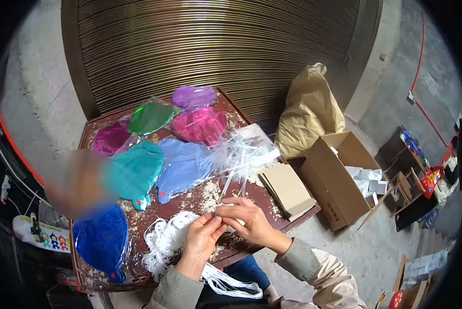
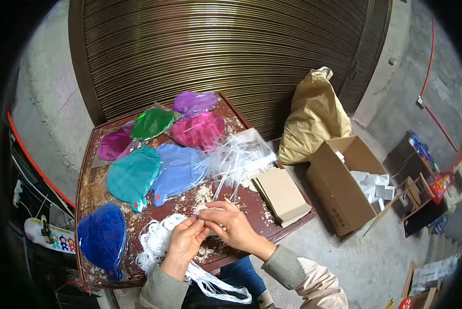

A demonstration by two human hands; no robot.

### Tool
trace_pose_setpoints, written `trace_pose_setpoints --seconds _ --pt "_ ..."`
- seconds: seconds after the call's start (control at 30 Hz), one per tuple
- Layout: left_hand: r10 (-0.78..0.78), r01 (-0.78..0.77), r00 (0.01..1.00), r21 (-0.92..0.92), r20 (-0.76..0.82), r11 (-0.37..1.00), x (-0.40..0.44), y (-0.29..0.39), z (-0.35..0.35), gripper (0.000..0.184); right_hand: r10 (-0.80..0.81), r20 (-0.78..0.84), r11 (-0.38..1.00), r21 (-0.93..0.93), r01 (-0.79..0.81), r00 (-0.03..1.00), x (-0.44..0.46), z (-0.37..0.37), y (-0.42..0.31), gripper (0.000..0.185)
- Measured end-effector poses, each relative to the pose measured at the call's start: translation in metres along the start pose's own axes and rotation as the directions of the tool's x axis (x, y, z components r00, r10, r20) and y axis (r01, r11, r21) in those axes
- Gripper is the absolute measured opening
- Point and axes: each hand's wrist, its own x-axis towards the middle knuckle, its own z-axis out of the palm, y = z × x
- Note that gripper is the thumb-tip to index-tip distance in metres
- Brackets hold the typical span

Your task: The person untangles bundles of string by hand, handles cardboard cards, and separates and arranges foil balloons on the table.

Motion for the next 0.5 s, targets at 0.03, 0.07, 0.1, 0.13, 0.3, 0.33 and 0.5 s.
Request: trace_pose_setpoints --seconds 0.03,0.07,0.1,0.13,0.3,0.33,0.5 --pt "0.016 -0.015 1.0 0.033 -0.027 0.999 0.0 -0.002 -0.004 0.014 -0.04 0.035 0.999 -0.004 0.04 0.999 0.001 0.0 -0.004 0.025" --pt "-0.015 0.015 1.0 0.033 -0.017 0.999 -0.001 -0.005 -0.006 0.014 0.007 0.071 1.0 -0.002 -0.007 0.997 -0.003 -0.003 -0.005 0.024" --pt "-0.031 0.032 0.999 0.032 -0.02 0.999 -0.003 -0.01 -0.007 0.014 0.042 0.117 0.999 0.011 -0.044 0.992 -0.008 -0.008 -0.005 0.022" --pt "-0.035 0.036 0.999 0.043 -0.016 0.998 -0.004 -0.013 -0.006 0.015 0.055 0.139 0.998 0.023 -0.059 0.989 -0.008 -0.011 -0.007 0.023" --pt "-0.054 0.048 0.997 0.114 0.048 0.992 -0.009 -0.005 -0.011 0.026 0.34 0.162 0.922 0.137 -0.362 0.926 0.014 -0.008 -0.029 0.01" --pt "-0.023 0.019 1.0 0.159 0.021 0.987 -0.021 0.011 -0.01 0.027 0.346 0.184 0.909 0.178 -0.377 0.92 0.021 -0.001 -0.028 0.01" --pt "0.575 -0.466 0.811 0.716 0.11 0.52 -0.088 0.097 -0.08 0.028 0.28 0.289 0.902 0.248 -0.354 0.916 0.083 0.044 -0.027 0.008"
